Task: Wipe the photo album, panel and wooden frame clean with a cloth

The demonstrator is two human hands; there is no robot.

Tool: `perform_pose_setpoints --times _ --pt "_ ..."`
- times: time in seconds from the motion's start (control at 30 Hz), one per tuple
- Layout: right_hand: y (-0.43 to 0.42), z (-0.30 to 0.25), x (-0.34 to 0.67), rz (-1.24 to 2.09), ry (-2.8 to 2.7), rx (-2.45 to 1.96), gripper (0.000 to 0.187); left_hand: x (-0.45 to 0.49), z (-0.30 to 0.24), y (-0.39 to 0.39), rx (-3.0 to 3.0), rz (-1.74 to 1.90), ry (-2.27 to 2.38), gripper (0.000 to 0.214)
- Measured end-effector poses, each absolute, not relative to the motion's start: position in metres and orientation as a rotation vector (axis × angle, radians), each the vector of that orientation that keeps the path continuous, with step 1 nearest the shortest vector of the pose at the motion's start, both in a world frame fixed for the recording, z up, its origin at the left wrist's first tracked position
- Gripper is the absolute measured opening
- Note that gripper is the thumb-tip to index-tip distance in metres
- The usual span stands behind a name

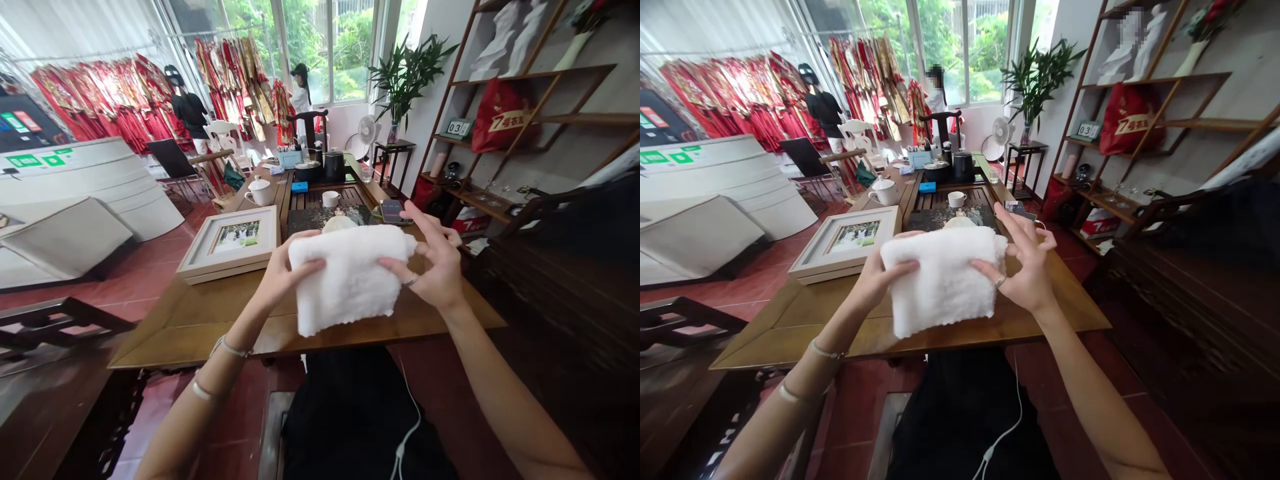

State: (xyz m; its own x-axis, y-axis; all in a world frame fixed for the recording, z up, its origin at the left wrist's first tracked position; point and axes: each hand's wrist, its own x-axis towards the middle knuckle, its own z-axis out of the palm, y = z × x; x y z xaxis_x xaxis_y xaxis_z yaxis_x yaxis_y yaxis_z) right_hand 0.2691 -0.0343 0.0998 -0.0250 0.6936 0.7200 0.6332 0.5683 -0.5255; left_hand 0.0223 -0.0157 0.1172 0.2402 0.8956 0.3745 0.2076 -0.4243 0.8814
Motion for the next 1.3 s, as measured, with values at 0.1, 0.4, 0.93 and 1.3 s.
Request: perform_pose_setpoints --times 0.1,0.4,0.93,1.3 --pt "-0.015 0.098 0.259 0.626 -1.390 -1.010 0.081 0.040 0.102 -0.002 1.331 1.230 0.961 0.044" --pt "0.020 0.070 0.257 1.048 -0.914 -1.065 0.084 0.052 0.060 0.000 1.253 0.986 0.934 0.052" --pt "-0.013 0.041 0.258 1.441 -0.976 -0.688 0.074 0.090 0.057 0.015 0.960 1.046 0.635 0.047" --pt "0.004 0.018 0.346 1.075 -0.726 -1.185 0.041 0.079 0.063 0.033 1.625 0.897 1.197 0.065"
